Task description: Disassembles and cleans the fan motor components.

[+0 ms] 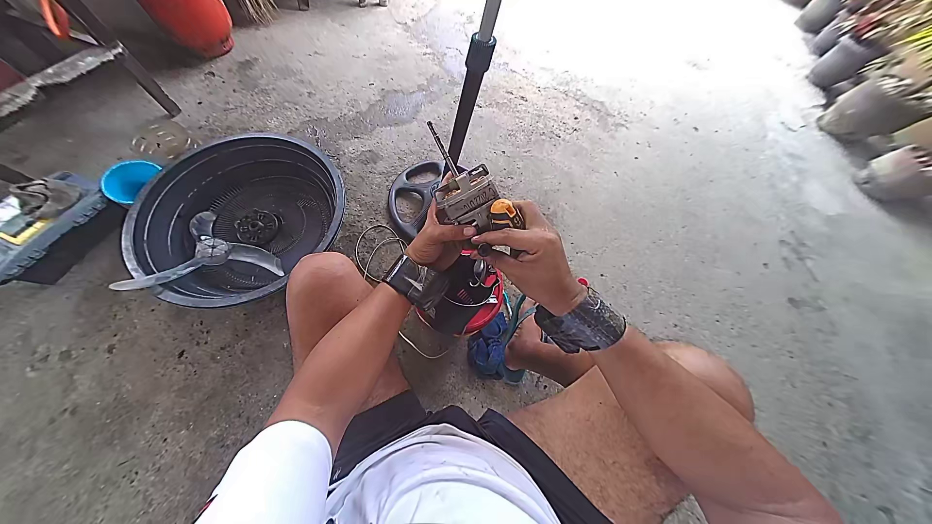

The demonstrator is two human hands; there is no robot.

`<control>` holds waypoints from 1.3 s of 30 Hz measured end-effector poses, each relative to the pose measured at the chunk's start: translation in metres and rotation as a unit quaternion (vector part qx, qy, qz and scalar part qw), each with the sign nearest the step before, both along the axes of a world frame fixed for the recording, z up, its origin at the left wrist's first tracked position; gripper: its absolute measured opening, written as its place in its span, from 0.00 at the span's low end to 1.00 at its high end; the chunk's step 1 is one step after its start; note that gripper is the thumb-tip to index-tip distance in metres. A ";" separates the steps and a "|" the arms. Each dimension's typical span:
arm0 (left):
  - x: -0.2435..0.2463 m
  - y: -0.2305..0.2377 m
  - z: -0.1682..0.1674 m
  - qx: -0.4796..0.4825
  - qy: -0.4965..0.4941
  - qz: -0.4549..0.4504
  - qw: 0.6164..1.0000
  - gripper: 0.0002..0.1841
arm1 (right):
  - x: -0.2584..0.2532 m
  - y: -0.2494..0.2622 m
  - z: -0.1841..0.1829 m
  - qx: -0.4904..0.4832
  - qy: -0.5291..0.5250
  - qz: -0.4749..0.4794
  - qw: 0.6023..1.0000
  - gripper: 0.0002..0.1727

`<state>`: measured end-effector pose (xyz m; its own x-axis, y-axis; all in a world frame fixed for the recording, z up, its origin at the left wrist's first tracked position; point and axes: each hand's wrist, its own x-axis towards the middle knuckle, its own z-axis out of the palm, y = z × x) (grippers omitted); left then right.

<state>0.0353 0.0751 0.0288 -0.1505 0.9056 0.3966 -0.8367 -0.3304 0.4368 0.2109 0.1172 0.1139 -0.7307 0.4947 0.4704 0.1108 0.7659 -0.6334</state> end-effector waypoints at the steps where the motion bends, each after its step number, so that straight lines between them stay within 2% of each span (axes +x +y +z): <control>1: 0.001 -0.002 0.000 -0.009 0.011 0.008 1.000 0.46 | 0.000 0.000 0.001 -0.007 -0.001 0.000 1.000 0.10; 4: 0.006 -0.006 -0.006 -0.027 0.040 0.028 0.998 0.38 | -0.002 -0.002 0.001 -0.016 0.004 -0.007 1.000 0.11; 9: 0.010 -0.006 -0.010 -0.023 0.005 0.030 0.999 0.28 | -0.005 -0.003 -0.002 -0.014 0.013 -0.014 1.000 0.11; 16: 0.012 -0.005 -0.014 0.009 -0.003 0.030 1.000 0.27 | -0.004 -0.005 -0.001 -0.018 0.031 -0.010 0.999 0.12; 20: 0.015 -0.007 -0.008 0.003 -0.015 0.033 0.999 0.23 | -0.004 -0.008 -0.001 -0.028 0.038 -0.010 0.999 0.12; 25: 0.016 -0.007 -0.009 -0.008 -0.024 0.039 0.999 0.28 | -0.004 -0.010 -0.001 -0.037 0.052 -0.006 0.998 0.13; 33: 0.012 -0.014 -0.004 -0.017 0.003 0.006 1.000 0.27 | -0.001 -0.008 0.002 0.001 -0.001 -0.004 1.000 0.09; 35: 0.012 -0.019 -0.001 -0.029 -0.001 -0.007 1.000 0.25 | 0.002 -0.009 0.007 -0.015 0.012 0.015 1.000 0.13; 37: 0.011 -0.026 0.008 -0.047 -0.007 -0.024 0.999 0.23 | 0.010 0.000 0.026 -0.039 0.061 0.048 0.996 0.24; 38: 0.008 -0.031 0.009 -0.047 -0.002 -0.030 0.998 0.21 | 0.017 0.009 0.039 -0.039 0.086 0.046 0.995 0.28; 39: 0.007 -0.037 0.008 -0.045 0.008 -0.032 0.998 0.20 | 0.026 0.025 0.050 -0.043 0.110 0.025 0.993 0.27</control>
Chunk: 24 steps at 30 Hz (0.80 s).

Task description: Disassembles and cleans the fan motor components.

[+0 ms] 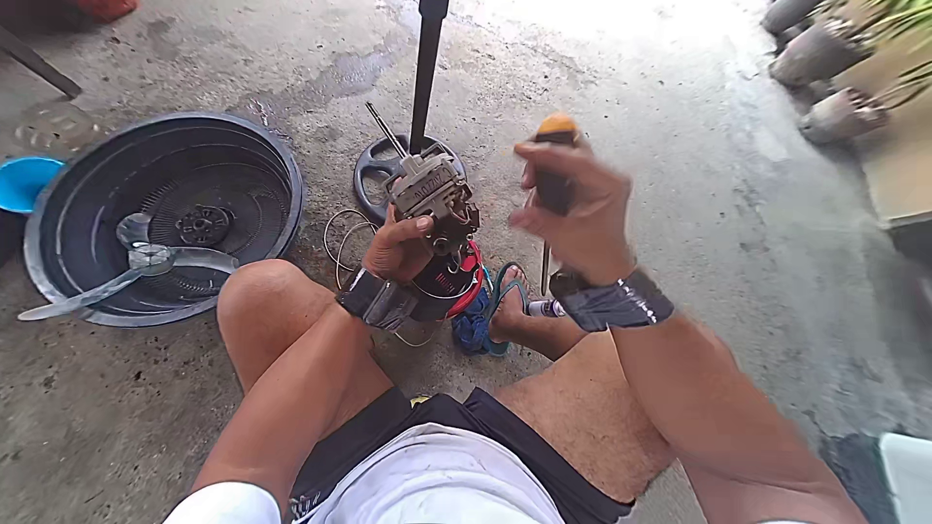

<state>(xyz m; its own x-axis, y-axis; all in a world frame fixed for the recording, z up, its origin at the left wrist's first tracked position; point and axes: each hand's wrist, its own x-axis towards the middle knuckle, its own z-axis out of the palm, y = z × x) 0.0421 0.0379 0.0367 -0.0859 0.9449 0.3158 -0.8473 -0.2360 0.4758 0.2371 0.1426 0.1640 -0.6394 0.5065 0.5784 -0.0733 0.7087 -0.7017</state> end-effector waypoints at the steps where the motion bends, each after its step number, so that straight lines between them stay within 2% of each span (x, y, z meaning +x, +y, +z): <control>1: -0.001 -0.008 -0.001 0.002 0.009 -0.001 1.000 0.19 | 0.009 0.021 0.008 -0.024 0.017 -0.035 0.999 0.22; 2: -0.004 -0.016 0.001 -0.004 0.018 0.002 1.000 0.21 | 0.017 0.045 0.013 -0.058 0.015 -0.087 0.994 0.20; 3: -0.007 -0.024 0.005 -0.031 0.025 0.006 0.999 0.28 | 0.023 0.070 0.010 -0.106 -0.001 -0.142 0.984 0.22; 5: -0.013 -0.031 0.014 -0.082 0.018 0.016 0.996 0.43 | 0.033 0.115 -0.020 -0.204 -0.083 -0.256 0.941 0.29; 6: -0.014 -0.032 0.017 -0.111 0.008 0.029 0.993 0.45 | 0.040 0.133 -0.046 -0.240 -0.144 -0.294 0.914 0.30; 8: -0.015 -0.036 0.013 -0.130 -0.027 0.046 0.990 0.39 | 0.055 0.156 -0.115 -0.285 -0.258 -0.323 0.865 0.32; 11: -0.016 -0.036 0.006 -0.134 -0.085 0.084 0.984 0.26 | 0.068 0.160 -0.216 -0.292 -0.395 -0.298 0.819 0.33; 15: -0.017 -0.027 0.001 -0.185 -0.158 0.074 0.967 0.29 | 0.064 0.152 -0.311 -0.278 -0.519 -0.252 0.768 0.29; 19: -0.014 -0.009 0.008 -0.243 -0.187 0.109 0.946 0.23 | 0.062 0.140 -0.359 -0.266 -0.576 -0.206 0.745 0.26; 24: -0.019 -0.002 -0.006 -0.314 -0.226 0.041 0.921 0.39 | 0.064 0.129 -0.393 -0.266 -0.634 -0.199 0.698 0.26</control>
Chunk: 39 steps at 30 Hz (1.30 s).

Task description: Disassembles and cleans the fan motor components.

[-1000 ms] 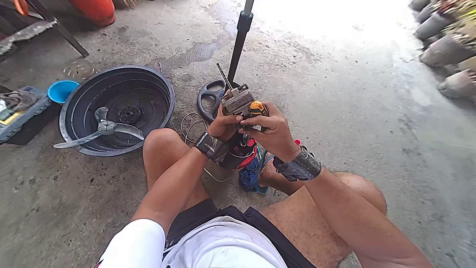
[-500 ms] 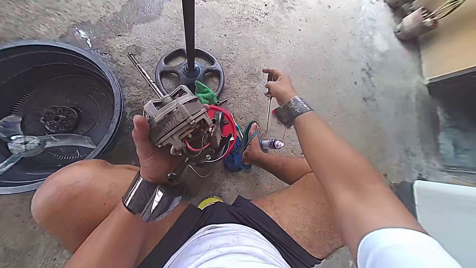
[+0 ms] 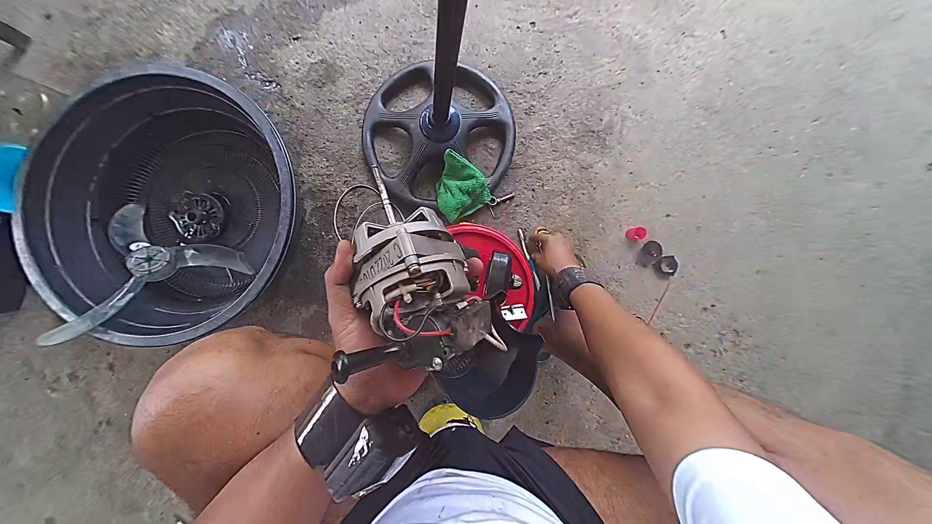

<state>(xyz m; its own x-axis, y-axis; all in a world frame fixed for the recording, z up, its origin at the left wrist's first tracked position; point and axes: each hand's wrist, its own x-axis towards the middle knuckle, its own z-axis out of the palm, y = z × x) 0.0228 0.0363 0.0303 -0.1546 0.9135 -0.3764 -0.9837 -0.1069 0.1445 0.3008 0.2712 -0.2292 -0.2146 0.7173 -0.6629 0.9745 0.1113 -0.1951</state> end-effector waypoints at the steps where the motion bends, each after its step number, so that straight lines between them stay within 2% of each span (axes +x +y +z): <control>1: 0.000 0.001 -0.002 -0.004 -0.008 -0.004 1.000 0.40 | 0.002 -0.001 -0.005 -0.008 -0.018 -0.002 1.000 0.28; 7: 0.001 0.010 0.003 -0.016 -0.007 0.002 1.000 0.39 | 0.004 -0.012 -0.003 0.066 -0.027 0.053 0.996 0.30; 11: 0.002 0.012 0.008 -0.047 0.034 -0.001 0.998 0.37 | 0.008 -0.015 -0.001 0.068 -0.043 0.081 0.993 0.31; 14: 0.004 0.011 0.011 -0.055 0.038 0.001 0.998 0.37 | 0.012 -0.017 0.000 0.057 -0.019 0.056 0.997 0.31; 17: 0.004 0.008 0.009 -0.044 0.026 -0.001 0.999 0.42 | 0.018 -0.008 0.006 0.079 0.055 -0.012 0.995 0.29; 20: 0.001 -0.001 0.004 -0.005 0.000 -0.018 1.000 0.47 | 0.031 0.010 0.020 0.121 0.137 -0.102 0.978 0.26; 24: -0.016 -0.017 -0.019 0.043 0.022 -0.049 0.998 0.55 | 0.045 0.035 0.030 0.133 0.224 -0.215 0.941 0.23; 26: -0.024 -0.022 -0.027 0.059 0.032 -0.063 0.996 0.56 | 0.047 0.037 0.031 0.121 0.246 -0.215 0.937 0.18; 28: -0.027 -0.023 -0.027 0.051 0.038 -0.075 0.995 0.56 | 0.046 0.027 0.030 0.050 0.264 -0.154 0.951 0.13; 30: -0.028 -0.023 -0.028 0.042 0.045 -0.084 0.995 0.54 | 0.039 0.013 0.024 -0.080 0.221 -0.002 0.972 0.13; 32: -0.022 -0.022 -0.024 0.036 0.031 -0.085 0.995 0.52 | 0.026 -0.013 0.013 -0.167 0.065 0.173 0.969 0.19; 33: -0.020 -0.020 -0.021 0.040 0.014 -0.088 0.995 0.50 | 0.018 -0.030 0.013 -0.197 -0.017 0.208 0.958 0.24; 34: -0.017 -0.018 -0.018 0.042 0.012 -0.089 0.995 0.50 | 0.013 -0.045 0.010 -0.206 -0.079 0.210 0.952 0.30; 36: -0.014 -0.017 -0.016 0.047 0.020 -0.086 0.995 0.48 | 0.007 -0.069 0.010 -0.209 -0.136 0.182 0.951 0.39; 37: -0.014 -0.018 -0.016 0.051 0.021 -0.088 0.995 0.47 | 0.004 -0.077 0.015 -0.207 -0.146 0.177 0.951 0.39; 39: -0.015 -0.021 -0.016 0.049 0.028 -0.089 0.994 0.48 | 0.006 -0.089 0.012 -0.191 -0.134 0.168 0.958 0.31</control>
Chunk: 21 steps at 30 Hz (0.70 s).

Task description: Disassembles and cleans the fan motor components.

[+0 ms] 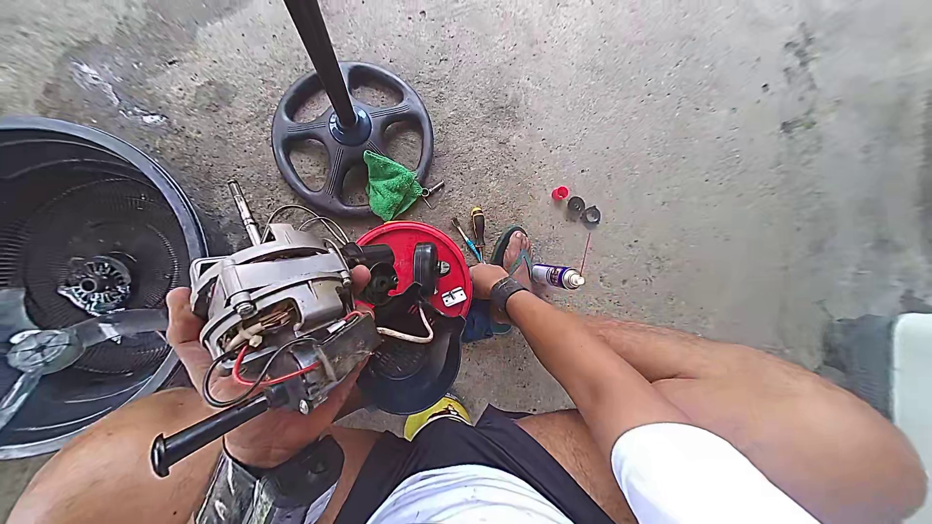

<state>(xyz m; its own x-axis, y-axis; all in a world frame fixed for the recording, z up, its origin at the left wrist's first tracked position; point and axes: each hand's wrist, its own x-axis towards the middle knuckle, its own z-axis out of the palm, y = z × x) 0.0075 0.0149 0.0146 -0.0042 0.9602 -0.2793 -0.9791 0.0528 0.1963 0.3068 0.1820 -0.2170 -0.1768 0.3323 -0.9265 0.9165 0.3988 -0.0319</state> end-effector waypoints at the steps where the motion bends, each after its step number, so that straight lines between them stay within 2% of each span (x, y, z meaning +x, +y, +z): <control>1: -0.001 -0.001 0.000 0.000 0.010 0.001 1.000 0.49 | 0.004 0.000 -0.007 -0.011 0.018 0.000 1.000 0.29; 3: -0.006 -0.006 -0.004 0.001 0.026 0.001 1.000 0.52 | 0.015 0.005 -0.024 -0.073 0.075 -0.004 0.994 0.29; 6: -0.006 -0.006 0.004 -0.003 0.020 0.023 1.000 0.53 | 0.025 0.027 -0.004 -0.148 0.169 -0.098 0.970 0.20; 8: -0.003 -0.004 0.008 -0.002 0.029 0.029 0.999 0.53 | 0.031 0.041 0.023 -0.142 0.245 -0.209 0.936 0.09; 9: -0.001 -0.002 0.012 -0.003 0.028 0.031 0.999 0.53 | 0.032 0.046 0.039 -0.127 0.291 -0.270 0.909 0.08; 11: 0.002 0.004 0.019 0.006 0.016 0.040 0.999 0.49 | 0.037 0.058 0.059 -0.085 0.390 -0.362 0.842 0.12; 12: 0.004 0.007 0.022 0.012 0.015 0.041 0.999 0.46 | 0.040 0.067 0.068 -0.056 0.417 -0.388 0.820 0.13; 13: 0.006 0.009 0.024 0.022 0.016 0.040 0.999 0.44 | 0.040 0.078 0.088 -0.042 0.420 -0.398 0.815 0.15; 17: 0.010 0.011 0.033 0.058 0.025 0.033 0.997 0.43 | 0.035 0.109 0.153 -0.012 0.361 -0.359 0.860 0.15; 19: 0.011 0.011 0.039 0.044 0.050 0.036 0.997 0.41 | 0.026 0.100 0.162 -0.008 0.327 -0.333 0.885 0.14; 21: 0.013 0.010 0.040 0.030 0.070 0.043 0.996 0.40 | 0.017 0.082 0.149 -0.044 0.289 -0.302 0.908 0.15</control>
<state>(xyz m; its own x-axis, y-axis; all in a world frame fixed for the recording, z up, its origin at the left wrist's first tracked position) 0.0208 0.0245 0.0543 -0.1215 0.9698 -0.2116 -0.9421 -0.0455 0.3324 0.3234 0.2642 -0.0677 -0.4515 0.4594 -0.7649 0.7875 -0.1979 -0.5837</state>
